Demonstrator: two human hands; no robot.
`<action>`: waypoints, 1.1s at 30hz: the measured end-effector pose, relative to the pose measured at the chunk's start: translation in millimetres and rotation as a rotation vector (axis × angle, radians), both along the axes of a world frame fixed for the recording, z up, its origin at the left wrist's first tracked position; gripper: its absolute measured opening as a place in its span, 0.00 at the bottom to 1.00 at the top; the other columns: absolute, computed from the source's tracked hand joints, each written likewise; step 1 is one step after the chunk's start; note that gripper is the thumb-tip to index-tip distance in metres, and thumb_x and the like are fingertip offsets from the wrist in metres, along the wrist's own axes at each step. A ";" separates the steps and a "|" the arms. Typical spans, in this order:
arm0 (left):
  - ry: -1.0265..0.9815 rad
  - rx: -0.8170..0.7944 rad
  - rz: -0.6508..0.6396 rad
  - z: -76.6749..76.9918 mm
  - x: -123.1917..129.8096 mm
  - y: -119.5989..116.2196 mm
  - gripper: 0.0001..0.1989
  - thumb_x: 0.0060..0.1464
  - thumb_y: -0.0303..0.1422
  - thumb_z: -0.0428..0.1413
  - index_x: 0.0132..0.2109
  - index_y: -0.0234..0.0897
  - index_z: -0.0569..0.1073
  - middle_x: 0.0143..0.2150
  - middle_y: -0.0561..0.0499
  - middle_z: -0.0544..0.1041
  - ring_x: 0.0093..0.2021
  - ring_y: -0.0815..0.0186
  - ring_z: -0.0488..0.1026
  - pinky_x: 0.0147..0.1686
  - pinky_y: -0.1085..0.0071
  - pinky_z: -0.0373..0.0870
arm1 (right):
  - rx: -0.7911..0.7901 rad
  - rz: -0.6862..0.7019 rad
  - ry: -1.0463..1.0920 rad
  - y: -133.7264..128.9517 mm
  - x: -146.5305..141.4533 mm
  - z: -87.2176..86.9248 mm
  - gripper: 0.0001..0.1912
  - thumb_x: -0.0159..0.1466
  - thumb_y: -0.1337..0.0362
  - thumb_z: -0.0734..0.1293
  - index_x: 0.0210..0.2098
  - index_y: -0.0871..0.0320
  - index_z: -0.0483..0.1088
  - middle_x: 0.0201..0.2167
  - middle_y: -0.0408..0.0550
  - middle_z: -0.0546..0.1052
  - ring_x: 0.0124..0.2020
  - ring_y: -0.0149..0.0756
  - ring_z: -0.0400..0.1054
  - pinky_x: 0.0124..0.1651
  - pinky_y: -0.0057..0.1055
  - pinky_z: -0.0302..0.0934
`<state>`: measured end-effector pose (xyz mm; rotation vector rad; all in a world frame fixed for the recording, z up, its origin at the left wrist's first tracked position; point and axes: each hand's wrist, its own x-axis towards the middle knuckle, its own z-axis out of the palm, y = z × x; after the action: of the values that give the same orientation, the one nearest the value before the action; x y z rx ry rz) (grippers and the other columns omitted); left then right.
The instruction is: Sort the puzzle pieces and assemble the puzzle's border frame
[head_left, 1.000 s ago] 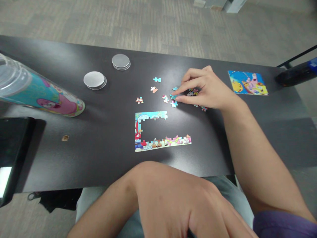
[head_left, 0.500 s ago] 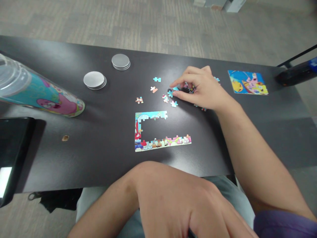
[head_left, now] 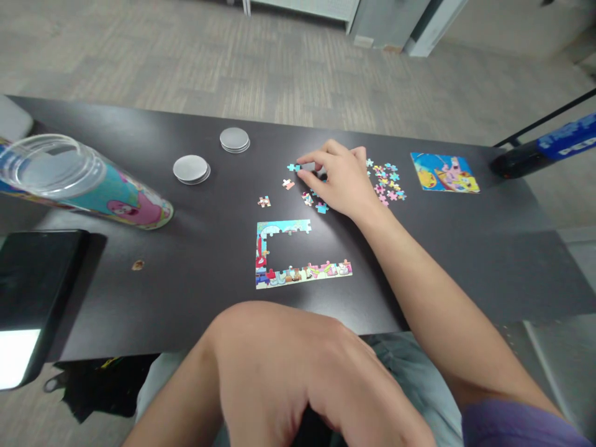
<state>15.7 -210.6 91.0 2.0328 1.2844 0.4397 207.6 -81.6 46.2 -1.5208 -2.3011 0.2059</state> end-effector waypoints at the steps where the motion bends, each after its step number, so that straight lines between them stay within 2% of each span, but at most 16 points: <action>1: 0.007 0.009 0.012 3.8 -8.0 3.0 0.33 0.75 0.71 0.67 0.65 0.51 0.92 0.37 0.51 0.82 0.47 0.50 0.84 0.41 0.61 0.79 | -0.004 -0.005 0.003 1.1 -1.6 -0.6 0.10 0.86 0.63 0.77 0.62 0.47 0.92 0.59 0.55 0.89 0.64 0.61 0.85 0.71 0.60 0.61; 4: 0.025 0.035 0.045 11.2 -32.4 9.0 0.33 0.76 0.69 0.67 0.69 0.52 0.90 0.39 0.50 0.83 0.50 0.48 0.84 0.43 0.60 0.79 | -0.018 0.010 0.029 6.7 -0.6 -1.0 0.07 0.85 0.62 0.79 0.58 0.47 0.93 0.58 0.55 0.89 0.63 0.61 0.84 0.71 0.59 0.60; 7: 0.046 0.053 0.085 11.9 -57.1 9.8 0.30 0.76 0.66 0.68 0.68 0.53 0.90 0.39 0.51 0.83 0.50 0.48 0.83 0.44 0.60 0.78 | -0.040 0.054 0.068 14.2 13.7 2.6 0.06 0.84 0.59 0.80 0.57 0.46 0.93 0.55 0.53 0.87 0.60 0.61 0.82 0.70 0.59 0.60; 10: 0.070 0.062 0.179 9.6 -77.9 8.6 0.20 0.80 0.56 0.66 0.63 0.50 0.90 0.40 0.52 0.82 0.47 0.51 0.81 0.44 0.59 0.76 | -0.103 0.164 0.091 18.0 38.3 9.6 0.06 0.83 0.55 0.81 0.54 0.44 0.93 0.51 0.50 0.85 0.55 0.57 0.80 0.70 0.59 0.58; 13: 0.108 0.044 0.239 6.9 -88.1 8.7 0.13 0.82 0.44 0.62 0.59 0.45 0.88 0.41 0.53 0.81 0.41 0.56 0.77 0.45 0.57 0.73 | -0.195 0.287 0.084 15.9 59.2 15.0 0.09 0.78 0.51 0.84 0.54 0.44 0.94 0.51 0.49 0.86 0.55 0.57 0.80 0.73 0.60 0.57; 17: 0.116 0.042 0.212 2.2 -86.8 10.9 0.13 0.82 0.42 0.60 0.57 0.43 0.87 0.40 0.52 0.81 0.40 0.56 0.75 0.44 0.55 0.71 | -0.209 0.302 0.093 11.3 67.3 16.1 0.09 0.76 0.52 0.84 0.52 0.45 0.94 0.52 0.50 0.87 0.56 0.57 0.80 0.74 0.61 0.57; 19: 0.075 0.076 0.173 -0.2 -84.6 11.9 0.15 0.81 0.46 0.60 0.56 0.43 0.87 0.40 0.50 0.81 0.40 0.53 0.76 0.44 0.53 0.71 | -0.211 0.293 0.095 10.4 65.8 15.2 0.07 0.76 0.53 0.84 0.49 0.46 0.92 0.50 0.50 0.86 0.54 0.55 0.79 0.73 0.60 0.58; 21: 0.074 0.087 0.150 -1.3 -83.1 12.3 0.15 0.81 0.45 0.59 0.56 0.42 0.87 0.42 0.49 0.82 0.41 0.52 0.77 0.45 0.52 0.71 | -0.213 0.287 0.106 10.1 64.0 13.9 0.06 0.74 0.54 0.84 0.47 0.47 0.90 0.48 0.49 0.85 0.50 0.52 0.77 0.72 0.60 0.59; 26: 0.147 0.074 0.144 1.4 -77.6 9.7 0.14 0.84 0.39 0.59 0.59 0.39 0.88 0.46 0.50 0.83 0.45 0.57 0.79 0.48 0.57 0.71 | -0.227 0.314 0.121 8.3 63.0 10.7 0.03 0.72 0.59 0.80 0.44 0.49 0.87 0.49 0.48 0.86 0.45 0.48 0.76 0.73 0.60 0.60; 30: 0.176 0.137 0.065 -1.4 -65.3 5.4 0.17 0.87 0.39 0.57 0.63 0.40 0.90 0.56 0.44 0.87 0.48 0.52 0.83 0.52 0.53 0.77 | -0.177 0.273 0.084 5.5 64.2 11.0 0.09 0.70 0.59 0.81 0.50 0.48 0.88 0.54 0.50 0.87 0.48 0.52 0.77 0.74 0.64 0.62; 33: 0.180 0.169 -0.022 -8.4 -56.0 3.5 0.21 0.88 0.38 0.55 0.69 0.44 0.92 0.64 0.42 0.89 0.53 0.48 0.87 0.61 0.48 0.84 | -0.161 0.269 0.067 3.3 64.8 13.4 0.08 0.71 0.59 0.81 0.49 0.47 0.88 0.55 0.53 0.87 0.53 0.57 0.80 0.76 0.69 0.61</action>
<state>-40.2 -207.1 82.6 2.2691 1.3694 0.3728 272.4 -78.3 59.6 -1.2473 -2.4795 0.5175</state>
